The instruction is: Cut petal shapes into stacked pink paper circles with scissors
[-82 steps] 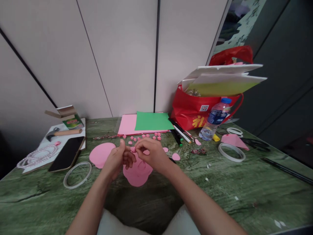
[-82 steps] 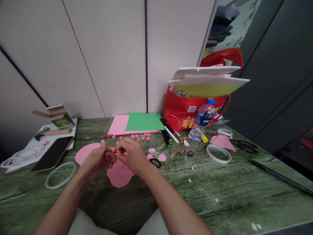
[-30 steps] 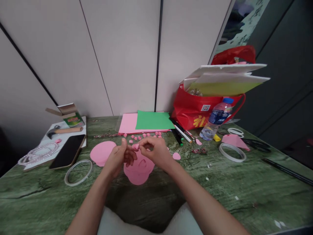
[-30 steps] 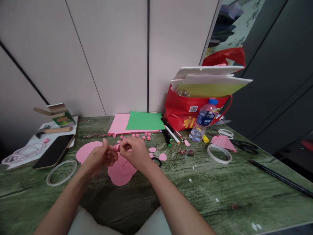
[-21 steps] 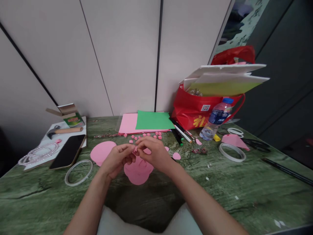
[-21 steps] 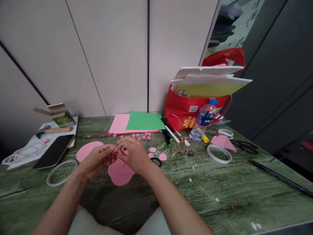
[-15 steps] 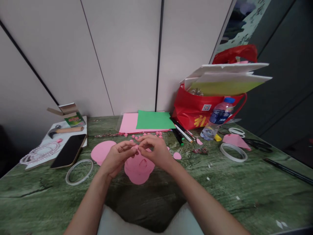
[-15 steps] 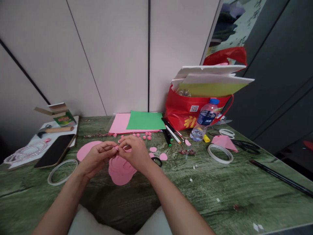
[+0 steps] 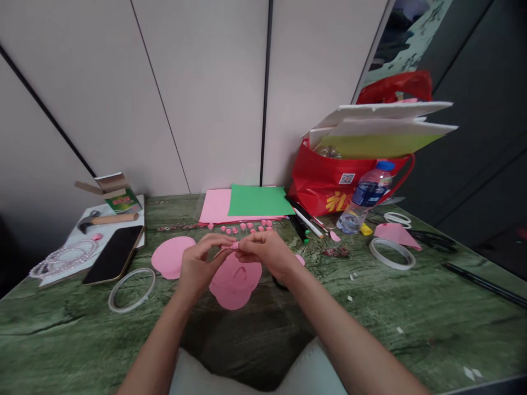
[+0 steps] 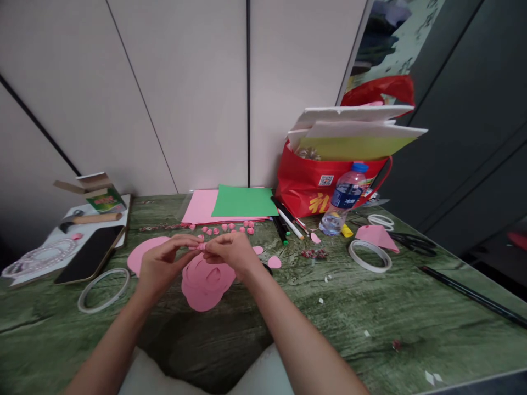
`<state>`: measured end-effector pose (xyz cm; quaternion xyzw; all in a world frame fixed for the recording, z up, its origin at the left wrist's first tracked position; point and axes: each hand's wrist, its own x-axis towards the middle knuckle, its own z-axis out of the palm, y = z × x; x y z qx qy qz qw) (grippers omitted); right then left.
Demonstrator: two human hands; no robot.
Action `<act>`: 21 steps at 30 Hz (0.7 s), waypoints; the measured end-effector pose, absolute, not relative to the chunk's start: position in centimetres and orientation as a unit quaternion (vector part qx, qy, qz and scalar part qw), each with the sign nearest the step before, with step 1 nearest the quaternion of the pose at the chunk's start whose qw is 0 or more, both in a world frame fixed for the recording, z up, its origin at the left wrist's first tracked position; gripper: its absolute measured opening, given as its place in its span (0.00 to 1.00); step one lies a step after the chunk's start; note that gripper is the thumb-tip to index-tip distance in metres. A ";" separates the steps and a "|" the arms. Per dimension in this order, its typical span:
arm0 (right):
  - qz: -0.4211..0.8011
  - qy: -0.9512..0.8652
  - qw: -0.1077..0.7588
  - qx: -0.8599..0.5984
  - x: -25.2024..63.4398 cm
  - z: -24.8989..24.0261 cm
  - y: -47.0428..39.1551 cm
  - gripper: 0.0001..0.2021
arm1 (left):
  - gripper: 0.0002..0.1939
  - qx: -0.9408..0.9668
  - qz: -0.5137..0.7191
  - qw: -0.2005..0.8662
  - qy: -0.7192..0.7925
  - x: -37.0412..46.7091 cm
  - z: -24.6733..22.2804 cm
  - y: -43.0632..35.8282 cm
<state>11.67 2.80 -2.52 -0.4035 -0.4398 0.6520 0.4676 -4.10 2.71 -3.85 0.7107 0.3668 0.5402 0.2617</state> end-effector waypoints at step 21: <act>0.057 -0.853 0.400 -0.329 11.7 -2.6 1.9 0.05 | 0.22 0.515 0.371 0.606 0.480 -4.9 -3.0 2.5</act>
